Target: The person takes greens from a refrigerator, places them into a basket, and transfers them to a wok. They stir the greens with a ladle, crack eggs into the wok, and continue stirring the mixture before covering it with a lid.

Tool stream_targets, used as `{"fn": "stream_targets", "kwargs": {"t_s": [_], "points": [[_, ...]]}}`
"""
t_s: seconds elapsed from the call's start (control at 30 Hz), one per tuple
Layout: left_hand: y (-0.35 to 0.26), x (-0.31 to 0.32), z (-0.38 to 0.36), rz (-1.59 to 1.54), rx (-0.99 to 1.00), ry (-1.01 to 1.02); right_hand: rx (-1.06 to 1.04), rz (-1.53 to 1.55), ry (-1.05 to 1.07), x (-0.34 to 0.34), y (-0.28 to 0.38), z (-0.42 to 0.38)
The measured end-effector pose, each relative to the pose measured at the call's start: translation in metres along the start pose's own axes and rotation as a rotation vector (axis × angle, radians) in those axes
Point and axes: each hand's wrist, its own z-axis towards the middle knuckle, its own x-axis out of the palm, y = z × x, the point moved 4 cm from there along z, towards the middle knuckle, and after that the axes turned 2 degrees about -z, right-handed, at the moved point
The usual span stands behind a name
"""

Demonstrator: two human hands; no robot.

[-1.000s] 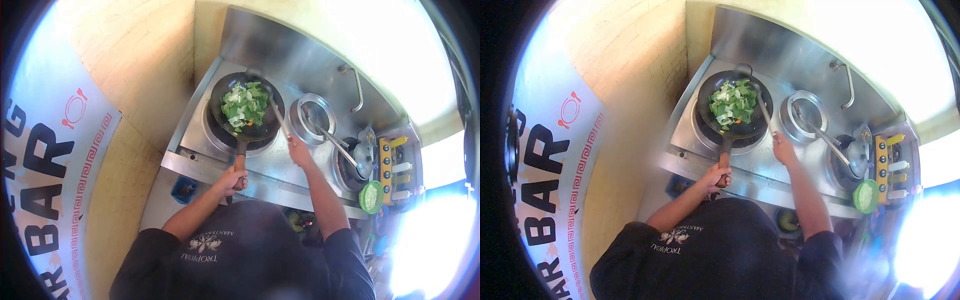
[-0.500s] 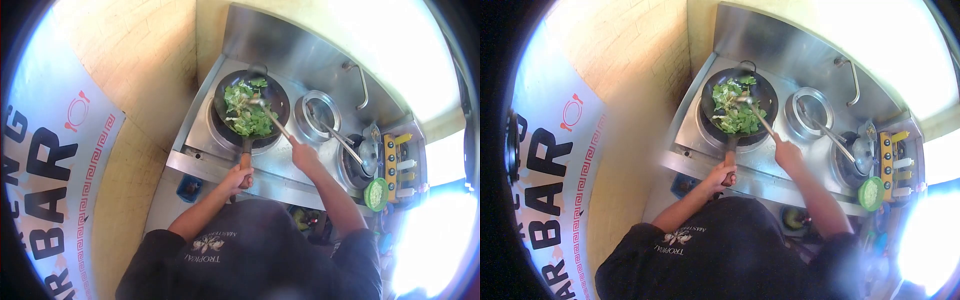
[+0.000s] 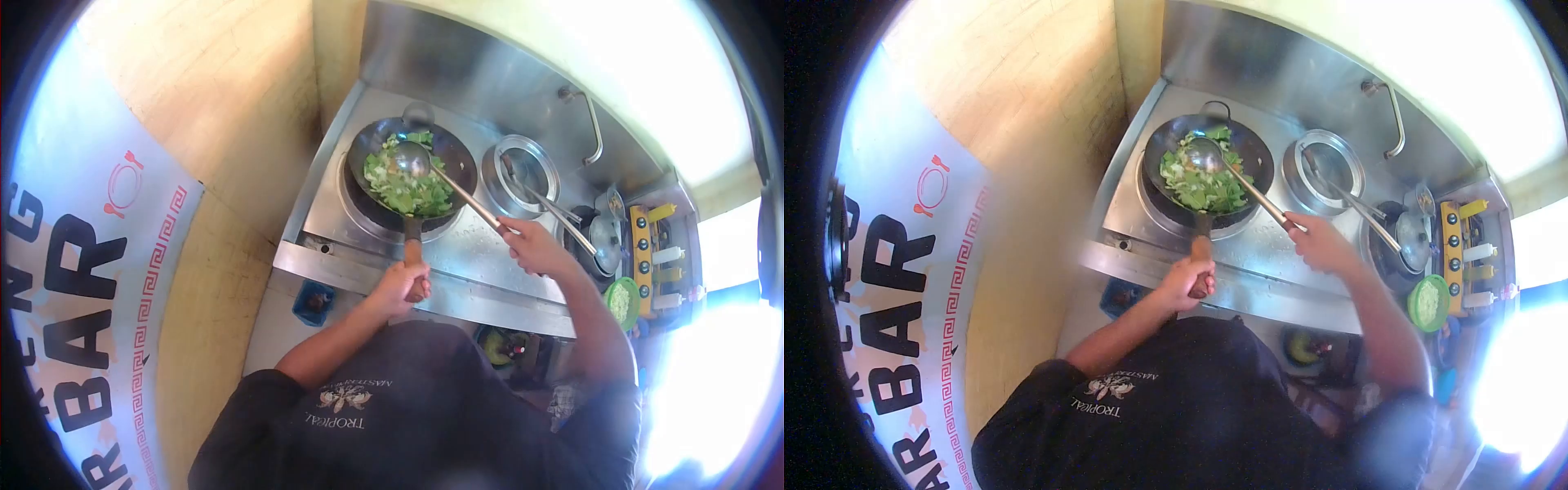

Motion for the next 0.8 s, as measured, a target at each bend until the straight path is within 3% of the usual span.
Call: {"fn": "stream_targets", "kwargs": {"t_s": [0.1,0.17,0.2,0.23,0.3,0.43,0.5,0.63,0.7,0.77,0.8], "points": [[0.001,-0.009,0.008,-0.043,0.021,0.023,0.010,0.095,0.118,-0.007,-0.006,-0.027],[0.000,-0.013,0.010,0.007,0.027,0.007,-0.208,-0.167,0.112,-0.002,-0.010,-0.038],[0.000,-0.017,0.012,0.007,0.026,0.006,-0.767,-0.421,-0.198,0.015,-0.041,-0.024],[0.001,-0.021,0.014,0.000,0.020,0.018,-0.765,-0.420,-0.198,0.018,-0.029,-0.024],[0.002,-0.027,0.015,0.001,0.005,0.031,-0.065,-0.751,-0.028,0.033,-0.015,-0.009],[0.002,-0.036,0.021,0.026,0.023,0.052,-0.084,-0.640,-0.134,0.065,-0.022,0.055],[-0.006,-0.043,0.021,0.038,0.032,0.062,-0.096,-0.592,-0.110,0.074,-0.012,0.051],[-0.011,-0.054,0.015,0.183,-0.042,-0.005,-0.115,-0.782,-0.059,0.076,-0.014,-0.014],[-0.014,-0.030,0.003,0.212,-0.033,-0.034,-0.120,-0.755,-0.131,0.075,-0.023,0.010],[-0.007,0.015,-0.018,0.020,0.031,0.073,-0.129,-0.729,-0.194,0.056,-0.025,0.026],[-0.001,0.002,-0.009,0.079,0.021,0.061,-0.241,-0.562,-0.197,0.037,-0.020,0.031]]}}
